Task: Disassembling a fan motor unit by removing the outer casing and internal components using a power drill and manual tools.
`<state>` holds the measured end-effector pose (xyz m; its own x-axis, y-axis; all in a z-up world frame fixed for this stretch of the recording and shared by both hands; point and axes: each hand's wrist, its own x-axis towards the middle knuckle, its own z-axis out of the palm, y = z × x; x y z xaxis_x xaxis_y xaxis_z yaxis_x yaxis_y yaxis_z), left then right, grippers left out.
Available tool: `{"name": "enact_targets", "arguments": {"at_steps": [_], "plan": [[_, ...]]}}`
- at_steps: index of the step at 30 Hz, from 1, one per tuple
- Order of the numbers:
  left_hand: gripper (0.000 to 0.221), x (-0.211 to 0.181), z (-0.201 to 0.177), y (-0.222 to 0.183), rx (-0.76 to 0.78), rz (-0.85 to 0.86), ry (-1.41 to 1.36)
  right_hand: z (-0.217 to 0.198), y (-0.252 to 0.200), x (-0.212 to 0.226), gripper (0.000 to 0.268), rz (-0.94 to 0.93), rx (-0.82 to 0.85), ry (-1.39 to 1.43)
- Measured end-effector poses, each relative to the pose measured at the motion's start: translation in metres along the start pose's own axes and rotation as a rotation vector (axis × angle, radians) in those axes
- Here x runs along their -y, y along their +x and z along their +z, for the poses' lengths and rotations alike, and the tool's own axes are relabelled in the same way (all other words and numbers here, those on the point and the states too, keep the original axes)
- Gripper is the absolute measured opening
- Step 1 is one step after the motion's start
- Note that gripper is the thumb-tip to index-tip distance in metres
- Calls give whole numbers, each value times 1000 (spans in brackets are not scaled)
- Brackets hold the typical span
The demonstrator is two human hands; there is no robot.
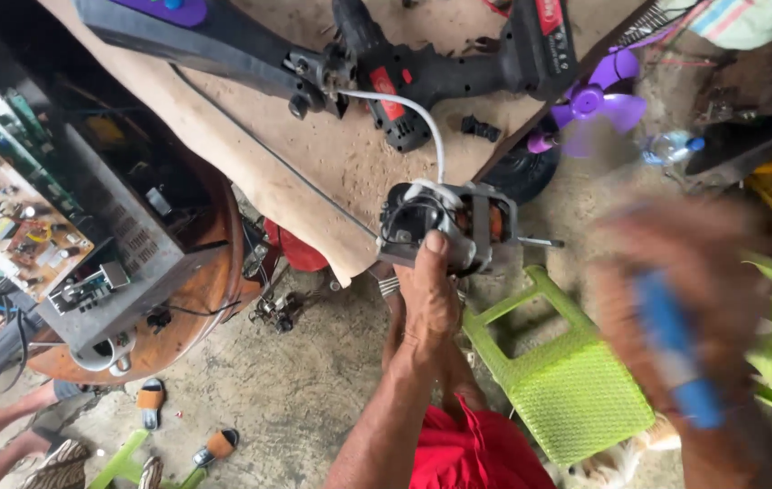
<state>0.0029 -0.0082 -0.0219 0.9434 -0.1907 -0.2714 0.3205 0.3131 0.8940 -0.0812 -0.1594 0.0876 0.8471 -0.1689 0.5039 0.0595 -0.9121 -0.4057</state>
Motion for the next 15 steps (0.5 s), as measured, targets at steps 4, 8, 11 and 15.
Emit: {"name": "enact_targets", "arguments": {"at_steps": [4,8,11,15], "plan": [[57,-29,15,0,-114,-292,57,9,-51,-9,58,-57,555,704],[69,-36,23,-1,-288,-523,-621,24,-85,-29,20,267,-5,604],[94,-46,19,-4,-175,-648,-574,20,-53,20,32,-71,513,615],[59,-39,5,-7,-192,-652,-763,-7,-28,46,29,417,262,814]]}}
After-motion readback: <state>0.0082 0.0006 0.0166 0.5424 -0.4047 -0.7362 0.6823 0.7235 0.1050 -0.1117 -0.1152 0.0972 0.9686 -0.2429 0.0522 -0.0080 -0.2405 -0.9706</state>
